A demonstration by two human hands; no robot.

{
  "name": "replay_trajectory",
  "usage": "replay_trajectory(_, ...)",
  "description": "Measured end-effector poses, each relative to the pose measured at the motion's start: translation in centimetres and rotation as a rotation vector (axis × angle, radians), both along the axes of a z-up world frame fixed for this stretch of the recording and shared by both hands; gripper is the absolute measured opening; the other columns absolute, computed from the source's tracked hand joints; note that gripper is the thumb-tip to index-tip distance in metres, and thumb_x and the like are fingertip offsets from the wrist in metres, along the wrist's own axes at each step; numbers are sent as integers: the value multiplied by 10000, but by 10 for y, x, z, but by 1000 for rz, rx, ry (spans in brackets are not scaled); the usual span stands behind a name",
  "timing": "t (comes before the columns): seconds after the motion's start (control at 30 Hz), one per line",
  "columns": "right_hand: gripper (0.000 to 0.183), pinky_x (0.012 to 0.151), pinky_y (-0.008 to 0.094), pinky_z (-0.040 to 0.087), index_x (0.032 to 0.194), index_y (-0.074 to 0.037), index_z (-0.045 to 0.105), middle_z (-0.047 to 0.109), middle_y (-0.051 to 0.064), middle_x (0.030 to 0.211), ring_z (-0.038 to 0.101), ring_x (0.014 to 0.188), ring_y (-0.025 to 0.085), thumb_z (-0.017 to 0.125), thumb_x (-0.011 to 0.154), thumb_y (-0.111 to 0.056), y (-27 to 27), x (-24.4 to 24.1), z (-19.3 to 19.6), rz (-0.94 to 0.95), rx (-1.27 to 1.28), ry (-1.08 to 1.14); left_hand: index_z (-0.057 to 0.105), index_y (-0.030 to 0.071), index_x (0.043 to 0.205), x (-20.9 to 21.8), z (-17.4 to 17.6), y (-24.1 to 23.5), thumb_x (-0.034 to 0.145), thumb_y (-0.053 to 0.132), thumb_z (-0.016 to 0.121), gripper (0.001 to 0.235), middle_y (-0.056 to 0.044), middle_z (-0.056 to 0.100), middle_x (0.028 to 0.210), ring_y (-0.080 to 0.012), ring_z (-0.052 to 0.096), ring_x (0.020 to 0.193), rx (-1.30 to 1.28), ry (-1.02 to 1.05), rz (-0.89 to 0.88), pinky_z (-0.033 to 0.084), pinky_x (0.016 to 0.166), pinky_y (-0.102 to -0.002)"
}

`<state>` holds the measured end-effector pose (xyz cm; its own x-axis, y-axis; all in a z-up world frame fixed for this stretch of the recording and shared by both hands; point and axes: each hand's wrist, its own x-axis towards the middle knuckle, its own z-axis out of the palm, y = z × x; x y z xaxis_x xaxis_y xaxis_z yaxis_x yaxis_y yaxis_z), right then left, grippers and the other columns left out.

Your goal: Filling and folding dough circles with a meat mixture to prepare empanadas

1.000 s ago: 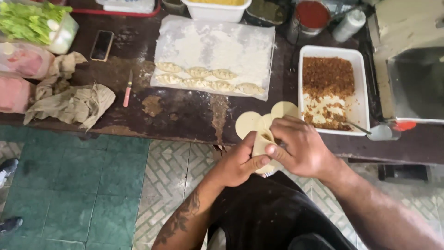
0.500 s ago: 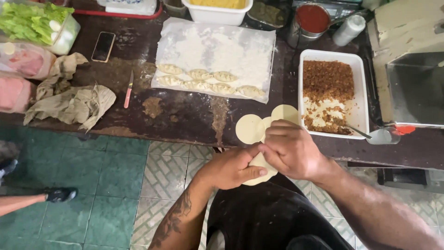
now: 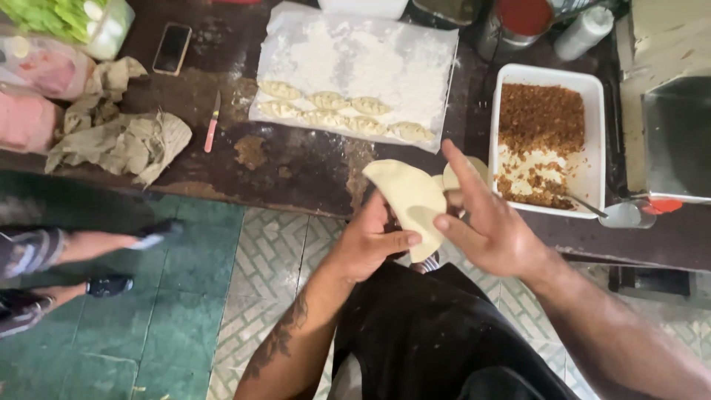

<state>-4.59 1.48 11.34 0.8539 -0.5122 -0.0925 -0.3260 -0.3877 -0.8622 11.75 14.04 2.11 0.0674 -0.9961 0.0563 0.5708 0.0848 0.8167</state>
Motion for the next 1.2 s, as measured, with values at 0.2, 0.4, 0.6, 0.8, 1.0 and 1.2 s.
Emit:
replay_trajectory(0.2, 672, 466, 312, 509, 1515, 11, 478, 588, 74, 435, 563, 378, 222, 639, 865, -32, 5, -14, -23, 34, -158, -235, 437, 1, 1387, -20, -9, -13, 809, 18, 815, 690, -184, 702, 1164, -220, 700, 956, 18, 187, 157, 637, 713, -345)
replay_trajectory(0.4, 789, 465, 306, 474, 1608, 68, 209, 607, 73, 511, 499, 407, 176, 586, 926, -61, 8, -10, -13, -11, -37, -208, 476, 50, 1175, -33, 18, -16, 807, 45, 806, 495, -151, 680, 933, -195, 684, 724, 36, 289, 317, 588, 471, -244)
replay_trajectory(0.6, 777, 501, 273, 458, 1607, 13, 295, 577, 50, 517, 491, 445, 170, 602, 893, 34, 11, -8, -4, -19, -112, -297, 473, 27, 1185, -44, 18, -18, 801, -1, 814, 514, -182, 671, 948, -223, 688, 712, 29, 371, 362, 622, 469, -300)
replay_trajectory(0.8, 772, 756, 515, 546, 1597, -16, 331, 783, 104, 748, 733, 717, 341, 647, 927, -233, 10, -14, -12, -35, -137, -64, 477, 54, 1133, -44, 28, -24, 802, -4, 803, 468, -201, 682, 908, -264, 708, 692, 21, 341, 424, 611, 460, -302)
replay_trajectory(1.0, 660, 749, 503, 592, 1378, -12, 569, 736, 96, 790, 716, 771, 334, 831, 804, -203, -17, -22, -41, -45, -217, -256, 503, 47, 1111, -46, 36, -38, 810, -3, 797, 424, -188, 685, 877, -274, 709, 673, 6, 367, 544, 622, 478, -328)
replay_trajectory(1.2, 105, 617, 387, 590, 968, -131, 801, 718, 35, 788, 700, 698, 270, 733, 908, -184, -47, -22, -47, 125, -343, -440, 527, 53, 1034, -62, 45, -62, 799, -5, 818, 378, -185, 677, 825, -271, 691, 643, 18, 381, 676, 612, 484, -313)
